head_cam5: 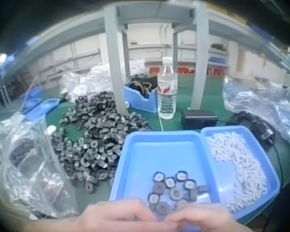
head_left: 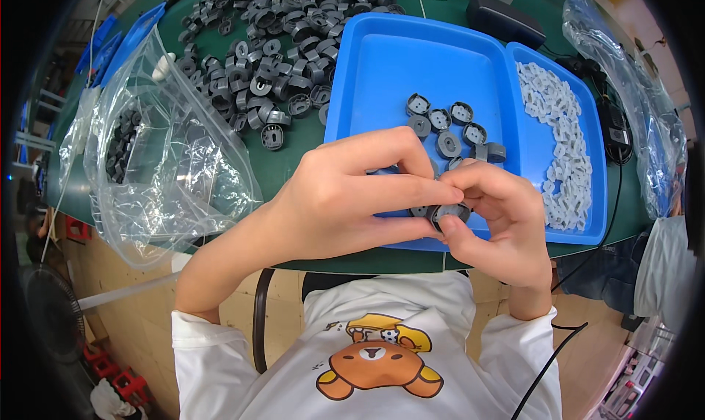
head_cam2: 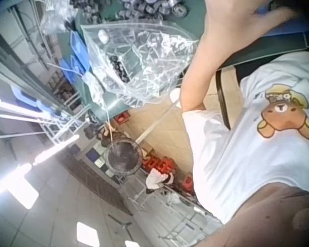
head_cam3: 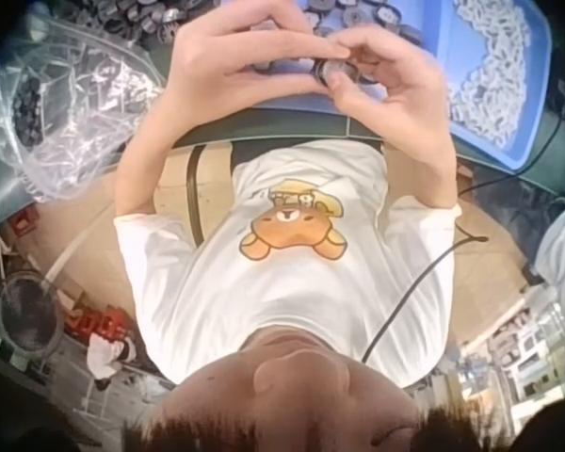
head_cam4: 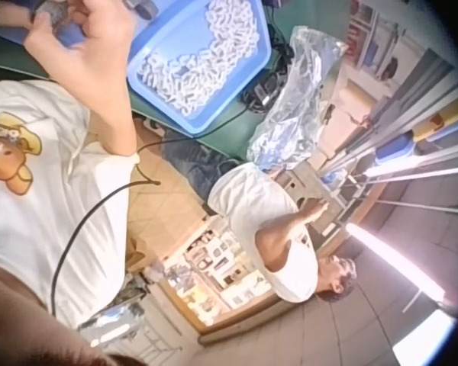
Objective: The person assembles small plastic components by hand, inserting one part into another, at a factory station.
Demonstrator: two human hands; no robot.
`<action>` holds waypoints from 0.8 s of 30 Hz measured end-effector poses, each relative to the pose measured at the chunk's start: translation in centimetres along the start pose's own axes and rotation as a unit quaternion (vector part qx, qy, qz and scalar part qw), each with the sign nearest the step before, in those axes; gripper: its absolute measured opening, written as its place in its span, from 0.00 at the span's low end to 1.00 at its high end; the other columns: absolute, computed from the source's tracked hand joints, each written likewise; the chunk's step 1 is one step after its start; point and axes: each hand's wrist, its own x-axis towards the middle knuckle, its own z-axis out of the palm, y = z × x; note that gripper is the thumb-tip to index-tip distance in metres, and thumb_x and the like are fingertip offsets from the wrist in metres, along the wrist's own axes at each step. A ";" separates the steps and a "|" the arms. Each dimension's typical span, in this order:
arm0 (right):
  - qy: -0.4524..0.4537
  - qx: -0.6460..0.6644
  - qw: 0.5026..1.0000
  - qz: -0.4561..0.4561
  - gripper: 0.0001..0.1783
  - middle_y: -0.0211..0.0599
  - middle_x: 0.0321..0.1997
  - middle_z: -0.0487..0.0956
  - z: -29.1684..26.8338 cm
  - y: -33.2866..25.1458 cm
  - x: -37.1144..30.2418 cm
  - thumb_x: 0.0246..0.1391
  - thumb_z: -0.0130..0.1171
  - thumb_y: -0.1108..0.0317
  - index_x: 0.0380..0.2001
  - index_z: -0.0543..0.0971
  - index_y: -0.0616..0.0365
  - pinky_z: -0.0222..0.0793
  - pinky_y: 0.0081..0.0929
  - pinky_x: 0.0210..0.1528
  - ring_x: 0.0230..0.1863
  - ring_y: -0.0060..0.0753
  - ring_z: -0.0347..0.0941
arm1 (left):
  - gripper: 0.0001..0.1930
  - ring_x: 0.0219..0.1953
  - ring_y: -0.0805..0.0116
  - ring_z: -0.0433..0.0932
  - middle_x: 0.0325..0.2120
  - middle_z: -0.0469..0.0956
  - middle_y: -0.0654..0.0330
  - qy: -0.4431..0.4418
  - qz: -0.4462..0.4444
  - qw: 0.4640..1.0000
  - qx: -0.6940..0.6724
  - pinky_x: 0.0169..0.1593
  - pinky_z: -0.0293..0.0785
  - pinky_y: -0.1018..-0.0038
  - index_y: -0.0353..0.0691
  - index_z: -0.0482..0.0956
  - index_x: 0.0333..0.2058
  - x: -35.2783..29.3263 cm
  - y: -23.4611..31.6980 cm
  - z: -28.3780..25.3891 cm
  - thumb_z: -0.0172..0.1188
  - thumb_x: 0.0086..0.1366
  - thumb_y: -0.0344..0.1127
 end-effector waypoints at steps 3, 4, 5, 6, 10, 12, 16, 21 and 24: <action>-0.004 -0.043 0.999 -0.012 0.13 0.33 0.29 0.74 -0.1 0.5 0.3 0.42 0.59 0.82 0.36 0.74 0.66 0.65 0.16 0.29 0.28 0.19 0.67 | 0.19 0.24 0.73 0.72 0.23 0.72 0.65 0.004 0.001 1.000 0.002 0.24 0.69 0.80 0.41 0.84 0.35 0.0 -0.3 0.2 0.71 0.37 0.30; -0.004 -0.070 0.997 -0.029 0.14 0.33 0.29 0.74 -0.1 0.6 0.3 0.42 0.59 0.82 0.36 0.74 0.66 0.63 0.16 0.28 0.28 0.20 0.67 | 0.19 0.24 0.73 0.72 0.23 0.72 0.65 0.004 0.002 1.000 0.002 0.24 0.69 0.80 0.41 0.84 0.35 0.0 -0.2 0.2 0.71 0.37 0.30; -0.004 -0.096 0.994 -0.046 0.14 0.33 0.29 0.74 -0.1 0.6 0.2 0.41 0.59 0.82 0.35 0.74 0.66 0.62 0.16 0.26 0.27 0.20 0.67 | 0.19 0.24 0.73 0.72 0.23 0.72 0.65 0.005 0.000 1.000 0.008 0.25 0.69 0.80 0.41 0.84 0.34 0.0 -0.1 0.2 0.72 0.37 0.30; -0.003 -0.096 0.994 -0.046 0.14 0.33 0.29 0.74 -0.1 0.6 0.1 0.41 0.59 0.82 0.35 0.74 0.66 0.62 0.16 0.26 0.27 0.20 0.67 | 0.19 0.24 0.73 0.73 0.22 0.72 0.65 0.005 -0.003 1.000 0.014 0.25 0.69 0.80 0.41 0.85 0.34 0.0 0.0 0.2 0.72 0.37 0.30; 0.001 -0.042 0.999 0.013 0.13 0.33 0.30 0.76 -0.2 -0.4 0.0 0.46 0.57 0.81 0.38 0.74 0.67 0.68 0.17 0.32 0.30 0.19 0.70 | 0.19 0.24 0.73 0.72 0.22 0.72 0.66 0.009 0.000 1.000 0.018 0.25 0.69 0.80 0.41 0.85 0.34 0.0 -0.2 0.1 0.72 0.37 0.31; -0.003 0.040 0.996 0.073 0.12 0.34 0.31 0.76 -0.2 -1.3 0.0 0.48 0.56 0.81 0.39 0.75 0.68 0.70 0.17 0.34 0.32 0.19 0.71 | 0.19 0.23 0.73 0.72 0.22 0.71 0.66 0.005 -0.010 1.000 -0.003 0.25 0.69 0.80 0.41 0.85 0.34 -0.1 0.1 0.0 0.72 0.36 0.32; -0.005 0.155 0.978 0.143 0.12 0.36 0.33 0.77 -1.0 -2.0 -0.2 0.49 0.55 0.82 0.40 0.75 0.71 0.72 0.19 0.38 0.34 0.20 0.74 | 0.20 0.23 0.74 0.71 0.22 0.70 0.66 -0.003 -0.008 1.000 -0.015 0.25 0.68 0.80 0.41 0.85 0.34 0.2 0.3 -0.2 0.73 0.35 0.32; -0.008 0.061 0.996 0.061 0.12 0.35 0.33 0.78 -0.7 -1.2 -0.3 0.48 0.54 0.83 0.39 0.75 0.71 0.72 0.18 0.37 0.33 0.20 0.74 | 0.20 0.23 0.74 0.70 0.22 0.70 0.67 0.002 -0.001 1.000 -0.008 0.24 0.67 0.80 0.41 0.85 0.33 0.1 0.0 -0.1 0.73 0.35 0.32; -0.005 0.063 0.996 0.069 0.11 0.35 0.32 0.77 -0.5 -1.1 -0.2 0.48 0.54 0.83 0.38 0.75 0.71 0.72 0.18 0.35 0.33 0.20 0.74 | 0.19 0.23 0.73 0.70 0.22 0.70 0.67 0.009 0.003 1.000 -0.008 0.25 0.67 0.80 0.41 0.85 0.33 0.2 0.0 -0.1 0.73 0.35 0.32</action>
